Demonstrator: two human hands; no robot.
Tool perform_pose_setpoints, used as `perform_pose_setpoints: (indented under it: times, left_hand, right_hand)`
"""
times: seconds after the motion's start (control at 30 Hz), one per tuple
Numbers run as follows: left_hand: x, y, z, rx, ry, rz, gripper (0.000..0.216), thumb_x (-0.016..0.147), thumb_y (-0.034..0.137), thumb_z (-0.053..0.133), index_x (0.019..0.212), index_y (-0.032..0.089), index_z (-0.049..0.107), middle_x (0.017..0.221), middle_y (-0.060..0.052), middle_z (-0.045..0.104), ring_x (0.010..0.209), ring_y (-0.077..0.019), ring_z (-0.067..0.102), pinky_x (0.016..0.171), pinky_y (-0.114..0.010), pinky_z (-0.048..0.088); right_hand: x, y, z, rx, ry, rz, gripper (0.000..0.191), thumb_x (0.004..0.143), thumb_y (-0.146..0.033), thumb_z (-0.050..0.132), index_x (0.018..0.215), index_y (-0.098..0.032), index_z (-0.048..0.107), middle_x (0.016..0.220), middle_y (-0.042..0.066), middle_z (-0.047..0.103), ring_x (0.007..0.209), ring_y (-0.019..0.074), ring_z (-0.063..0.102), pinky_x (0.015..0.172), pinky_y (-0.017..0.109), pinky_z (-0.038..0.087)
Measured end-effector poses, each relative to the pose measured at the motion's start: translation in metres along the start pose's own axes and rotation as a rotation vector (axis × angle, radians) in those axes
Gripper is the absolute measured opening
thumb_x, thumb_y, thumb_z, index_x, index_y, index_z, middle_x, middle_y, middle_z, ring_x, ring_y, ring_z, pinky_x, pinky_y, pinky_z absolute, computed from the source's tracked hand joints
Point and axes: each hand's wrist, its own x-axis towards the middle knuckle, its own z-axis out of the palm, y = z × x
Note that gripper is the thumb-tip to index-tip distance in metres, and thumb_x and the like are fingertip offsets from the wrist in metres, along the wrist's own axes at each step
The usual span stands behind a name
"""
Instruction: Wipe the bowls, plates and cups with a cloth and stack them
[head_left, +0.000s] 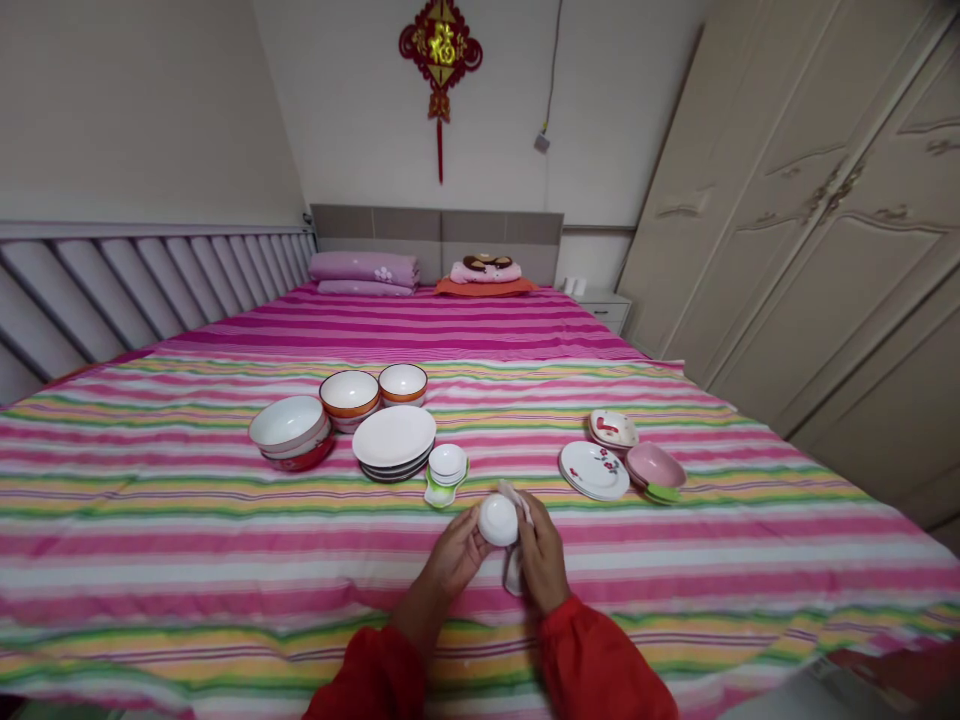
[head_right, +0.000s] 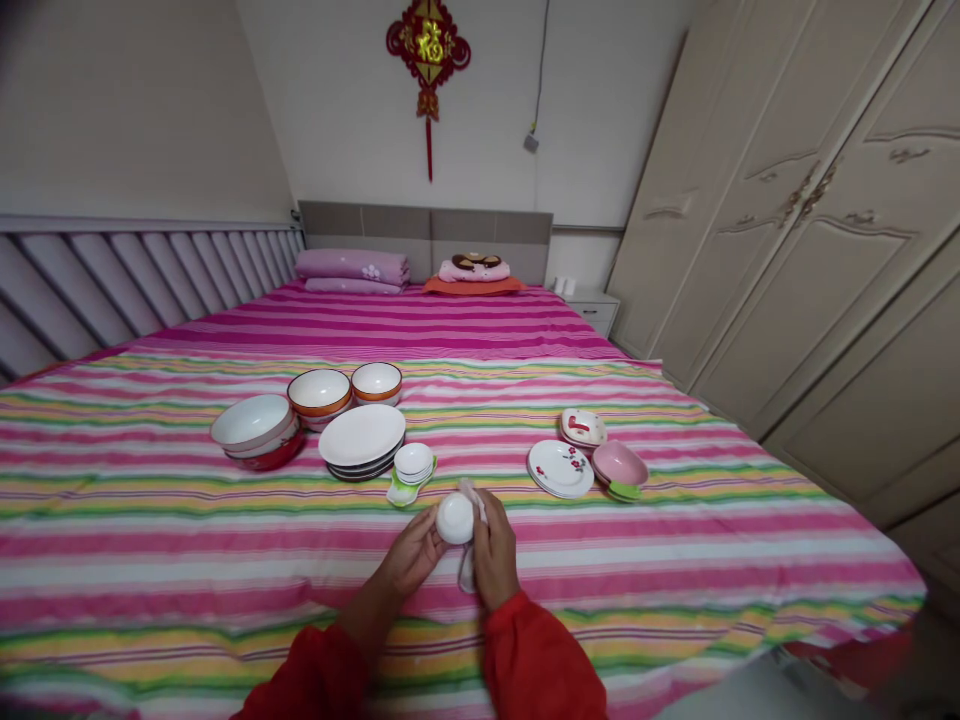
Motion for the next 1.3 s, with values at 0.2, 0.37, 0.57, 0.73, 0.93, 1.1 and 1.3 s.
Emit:
perform_pose_setpoints:
  times: [0.2,0.37,0.57,0.73,0.93,1.1,1.3]
  left_hand:
    - [0.000,0.002,0.007,-0.088,0.038,0.000,0.011,0.082,0.017,0.064,0.093,0.014,0.065,0.089,-0.006,0.073,0.076,-0.0140,0.068,0.071,-0.023,0.053]
    - [0.001,0.001,0.006,-0.097,0.019,0.040,0.010,0.079,0.017,0.067,0.089,0.014,0.066,0.088,-0.006,0.072,0.079,-0.0133,0.067,0.075,-0.023,0.051]
    - [0.000,-0.001,0.006,-0.002,-0.040,0.046,0.022,0.072,0.014,0.073,0.093,0.013,0.067,0.093,-0.006,0.071,0.086,-0.0135,0.065,0.081,-0.022,0.048]
    - [0.000,-0.003,0.005,0.015,-0.021,0.012,0.013,0.074,0.017,0.072,0.085,0.014,0.067,0.072,-0.003,0.069,0.066,-0.0114,0.064,0.068,-0.021,0.049]
    - [0.001,-0.003,0.005,-0.004,-0.063,0.029,0.019,0.078,0.023,0.069,0.095,0.014,0.067,0.093,-0.010,0.073,0.087,-0.0204,0.067,0.086,-0.033,0.049]
    - [0.002,-0.002,0.006,-0.031,-0.032,0.024,0.017,0.081,0.022,0.066,0.096,0.014,0.066,0.097,-0.008,0.073,0.086,-0.0183,0.067,0.086,-0.033,0.050]
    - [0.003,-0.001,0.006,-0.018,-0.079,0.029,0.027,0.082,0.021,0.064,0.109,0.016,0.064,0.115,-0.009,0.068,0.103,-0.0186,0.063,0.095,-0.032,0.046]
  right_hand:
    - [-0.034,0.010,-0.005,-0.269,0.047,-0.285,0.039,0.093,-0.019,0.037,0.127,-0.026,0.054,0.128,0.011,0.055,0.121,0.0236,0.048,0.099,0.045,0.044]
    - [-0.030,0.007,-0.001,-0.445,-0.101,-0.559,0.047,0.088,-0.010,0.041,0.129,-0.029,0.052,0.132,0.009,0.053,0.129,0.0274,0.040,0.101,0.052,0.041]
    - [0.003,-0.018,0.018,-0.578,-0.263,-0.603,0.040,0.081,-0.007,0.046,0.115,-0.022,0.061,0.116,0.011,0.060,0.118,0.0269,0.045,0.098,0.048,0.042]
    - [0.038,-0.023,0.020,-0.530,-0.191,-0.236,0.022,0.078,-0.013,0.045,0.085,-0.018,0.065,0.084,0.008,0.061,0.085,0.0235,0.053,0.080,0.039,0.044]
    - [0.033,-0.007,0.002,0.041,-0.087,0.260,0.034,0.084,-0.049,0.051,0.079,-0.018,0.062,0.073,0.002,0.062,0.070,0.0179,0.055,0.064,0.027,0.043]
    - [0.000,-0.020,0.006,0.473,0.056,0.451,0.044,0.071,-0.056,0.069,0.092,-0.018,0.064,0.082,0.003,0.067,0.076,0.0189,0.061,0.068,0.028,0.048]
    - [0.007,-0.034,0.009,0.677,0.132,0.597,0.049,0.061,-0.050,0.079,0.091,-0.016,0.063,0.079,0.004,0.068,0.069,0.0193,0.062,0.064,0.031,0.049]
